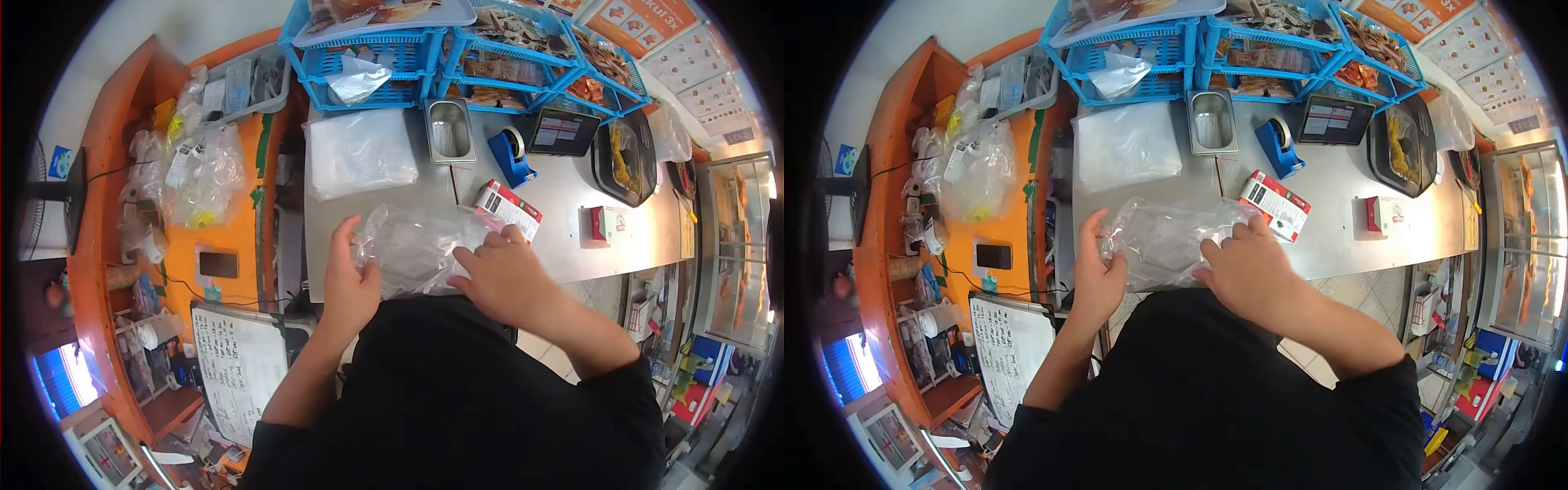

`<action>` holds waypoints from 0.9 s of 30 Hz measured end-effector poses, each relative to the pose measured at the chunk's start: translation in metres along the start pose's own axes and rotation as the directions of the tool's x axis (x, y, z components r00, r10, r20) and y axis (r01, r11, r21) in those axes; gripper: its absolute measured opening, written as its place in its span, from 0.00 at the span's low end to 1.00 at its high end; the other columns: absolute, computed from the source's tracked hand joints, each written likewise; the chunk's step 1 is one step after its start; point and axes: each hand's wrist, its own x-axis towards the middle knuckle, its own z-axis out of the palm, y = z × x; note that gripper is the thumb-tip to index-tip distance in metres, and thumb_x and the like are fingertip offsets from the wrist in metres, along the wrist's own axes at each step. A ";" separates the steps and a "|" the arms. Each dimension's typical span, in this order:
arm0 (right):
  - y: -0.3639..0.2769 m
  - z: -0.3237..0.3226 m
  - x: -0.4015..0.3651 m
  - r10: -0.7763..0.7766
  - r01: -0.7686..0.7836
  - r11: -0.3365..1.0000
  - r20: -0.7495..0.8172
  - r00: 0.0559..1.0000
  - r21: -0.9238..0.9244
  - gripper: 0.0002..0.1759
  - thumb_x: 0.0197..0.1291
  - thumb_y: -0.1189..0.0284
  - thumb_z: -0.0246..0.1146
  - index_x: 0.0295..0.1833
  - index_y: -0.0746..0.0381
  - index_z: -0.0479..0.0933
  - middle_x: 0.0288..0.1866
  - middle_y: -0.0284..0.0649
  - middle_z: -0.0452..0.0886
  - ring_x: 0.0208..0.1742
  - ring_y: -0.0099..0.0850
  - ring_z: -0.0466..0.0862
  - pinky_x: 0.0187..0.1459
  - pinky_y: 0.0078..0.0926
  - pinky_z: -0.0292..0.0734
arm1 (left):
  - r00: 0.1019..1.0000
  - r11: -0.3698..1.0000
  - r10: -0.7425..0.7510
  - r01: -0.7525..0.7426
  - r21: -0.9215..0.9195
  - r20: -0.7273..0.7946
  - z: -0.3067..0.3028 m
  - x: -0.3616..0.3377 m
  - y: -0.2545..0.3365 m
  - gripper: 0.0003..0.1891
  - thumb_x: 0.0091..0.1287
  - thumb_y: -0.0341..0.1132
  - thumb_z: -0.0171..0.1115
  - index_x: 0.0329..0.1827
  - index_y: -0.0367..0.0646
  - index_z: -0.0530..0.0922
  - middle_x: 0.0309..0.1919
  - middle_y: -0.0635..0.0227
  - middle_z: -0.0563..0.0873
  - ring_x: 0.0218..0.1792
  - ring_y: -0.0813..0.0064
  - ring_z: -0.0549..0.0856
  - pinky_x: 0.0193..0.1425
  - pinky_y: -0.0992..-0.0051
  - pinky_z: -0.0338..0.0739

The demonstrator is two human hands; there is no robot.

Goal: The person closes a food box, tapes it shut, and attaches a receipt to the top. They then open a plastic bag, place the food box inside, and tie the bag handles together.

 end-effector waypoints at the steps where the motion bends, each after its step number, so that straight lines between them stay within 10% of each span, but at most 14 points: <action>1: 0.014 -0.012 -0.013 -0.128 0.141 0.966 -0.073 0.989 0.219 0.21 0.79 0.57 0.59 0.60 0.64 0.83 0.48 0.47 0.89 0.56 0.45 0.86 0.68 0.45 0.70 | 1.000 1.000 0.018 -0.018 0.006 0.013 0.001 0.001 0.000 0.35 0.66 0.18 0.59 0.78 0.42 0.66 0.63 0.53 0.78 0.61 0.59 0.80 0.57 0.67 0.79; 3: 0.045 -0.012 -0.018 -0.232 0.287 0.861 -0.178 0.956 0.421 0.19 0.78 0.60 0.60 0.60 0.64 0.82 0.48 0.49 0.89 0.54 0.45 0.87 0.67 0.44 0.72 | 0.999 0.999 0.036 -0.037 0.021 0.031 0.001 0.002 0.003 0.36 0.66 0.18 0.60 0.79 0.43 0.66 0.62 0.54 0.78 0.60 0.60 0.80 0.54 0.69 0.79; 5: 0.080 -0.002 0.003 0.059 0.219 0.541 -0.296 0.953 0.812 0.18 0.77 0.64 0.61 0.63 0.63 0.82 0.51 0.51 0.89 0.57 0.46 0.87 0.64 0.45 0.77 | 0.978 0.992 -0.105 0.115 -0.045 0.180 -0.003 0.003 0.014 0.40 0.66 0.17 0.63 0.82 0.48 0.64 0.59 0.55 0.75 0.52 0.73 0.78 0.45 0.77 0.77; 7: 0.110 0.029 0.040 0.306 0.085 0.717 -0.422 0.854 0.692 0.25 0.75 0.65 0.62 0.73 0.59 0.75 0.63 0.56 0.83 0.65 0.46 0.84 0.66 0.51 0.76 | 0.980 1.000 -0.008 0.007 0.006 0.199 -0.003 0.004 0.010 0.41 0.65 0.17 0.64 0.83 0.49 0.63 0.59 0.55 0.75 0.50 0.73 0.78 0.45 0.77 0.76; 9: 0.149 0.112 0.079 0.427 -0.376 0.897 -0.242 0.871 0.230 0.43 0.70 0.54 0.67 0.85 0.50 0.59 0.81 0.58 0.66 0.77 0.54 0.73 0.72 0.59 0.71 | 0.969 0.993 0.098 -0.112 0.047 0.228 -0.004 0.004 0.010 0.42 0.65 0.17 0.66 0.83 0.49 0.63 0.59 0.56 0.75 0.49 0.74 0.78 0.44 0.78 0.76; 12: 0.148 0.153 0.104 0.468 -0.453 0.873 -0.050 0.882 0.182 0.65 0.58 0.42 0.74 0.90 0.41 0.41 0.89 0.57 0.49 0.85 0.60 0.60 0.75 0.70 0.63 | 0.957 0.994 0.037 -0.064 0.083 0.289 -0.009 0.002 0.014 0.42 0.65 0.17 0.66 0.84 0.49 0.63 0.60 0.55 0.75 0.47 0.75 0.78 0.43 0.79 0.75; 20: 0.157 0.170 0.105 0.476 -0.496 0.830 0.139 0.868 0.256 0.73 0.45 0.40 0.80 0.90 0.37 0.41 0.89 0.58 0.50 0.85 0.58 0.62 0.73 0.71 0.67 | 0.987 0.996 -0.066 0.058 0.061 0.144 -0.004 -0.005 0.004 0.38 0.68 0.26 0.72 0.81 0.47 0.67 0.46 0.63 0.80 0.34 0.75 0.75 0.41 0.75 0.74; 27: 0.143 0.190 0.101 0.499 -0.464 0.857 -0.134 0.856 0.224 0.68 0.44 0.43 0.81 0.88 0.41 0.50 0.80 0.49 0.66 0.76 0.58 0.73 0.67 0.68 0.74 | 1.000 0.998 0.028 -0.029 0.064 0.008 0.007 -0.002 -0.009 0.29 0.76 0.31 0.67 0.78 0.43 0.68 0.48 0.66 0.76 0.44 0.80 0.75 0.49 0.78 0.73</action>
